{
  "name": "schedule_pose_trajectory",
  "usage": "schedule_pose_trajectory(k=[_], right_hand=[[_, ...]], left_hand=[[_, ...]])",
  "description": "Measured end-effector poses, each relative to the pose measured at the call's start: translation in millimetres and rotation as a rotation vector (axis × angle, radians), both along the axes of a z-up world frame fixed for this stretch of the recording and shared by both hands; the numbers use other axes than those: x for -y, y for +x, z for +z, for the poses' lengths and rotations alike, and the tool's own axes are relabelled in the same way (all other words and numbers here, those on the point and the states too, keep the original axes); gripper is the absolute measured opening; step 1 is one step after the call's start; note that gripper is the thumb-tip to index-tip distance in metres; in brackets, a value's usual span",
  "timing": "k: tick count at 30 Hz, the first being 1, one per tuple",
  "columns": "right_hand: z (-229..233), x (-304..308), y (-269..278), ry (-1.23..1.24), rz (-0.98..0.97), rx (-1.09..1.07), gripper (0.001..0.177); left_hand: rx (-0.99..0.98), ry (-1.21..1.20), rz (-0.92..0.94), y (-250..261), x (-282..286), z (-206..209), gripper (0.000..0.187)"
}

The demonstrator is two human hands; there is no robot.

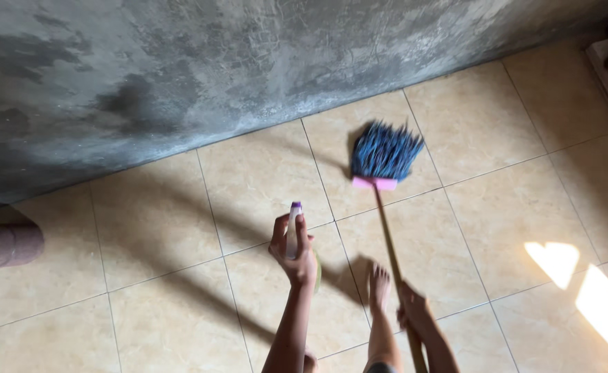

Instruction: The person mops a tiled floor using a spray bottle and a string mop. They temporarily move a pair of sneakers and a pair of black shoes to clear the path, then resume mopping the area.

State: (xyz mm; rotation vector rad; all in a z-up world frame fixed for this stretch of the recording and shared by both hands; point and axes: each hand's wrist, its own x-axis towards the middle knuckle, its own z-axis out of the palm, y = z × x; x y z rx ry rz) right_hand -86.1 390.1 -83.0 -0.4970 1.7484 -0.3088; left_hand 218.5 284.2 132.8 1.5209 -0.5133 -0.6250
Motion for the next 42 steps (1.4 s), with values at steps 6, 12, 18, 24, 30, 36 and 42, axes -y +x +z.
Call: schedule_pose_trajectory(k=[6,12,18,24,30,36,42], right_hand=[[7.8,-50.1,-0.9,0.114,-0.178,0.162,0.031],[-45.6,140.0,-5.4,-0.114,0.009,0.25,0.055],[-43.2,294.4,-18.9,0.151,-0.426,0.794,0.04],[-18.3,212.0,-65.4,0.352,-0.278,0.792,0.066],[66.5,67.3,-120.4,0.076,0.08,0.447,0.05],[143.9,-5.2,-148.3,0.371,0.169,0.102,0.037],[129.3,-12.9,-148.9,0.373,0.195,0.216,0.057]], left_hand=[[-0.017,0.087,0.032,-17.2,-25.5,-6.3,0.03],[-0.008,0.025,0.035,-61.1,-34.7,-30.8,0.028],[-0.013,0.062,0.065,-94.4,-49.5,-48.5,0.028],[0.091,0.233,0.051,-107.2,-68.3,-45.0,0.032],[0.4,0.485,0.209,-90.7,-54.3,-47.9,0.044],[0.251,0.746,0.212,-71.7,-58.3,-56.9,0.052],[0.348,0.509,0.171,-63.5,-59.0,-57.4,0.044]])
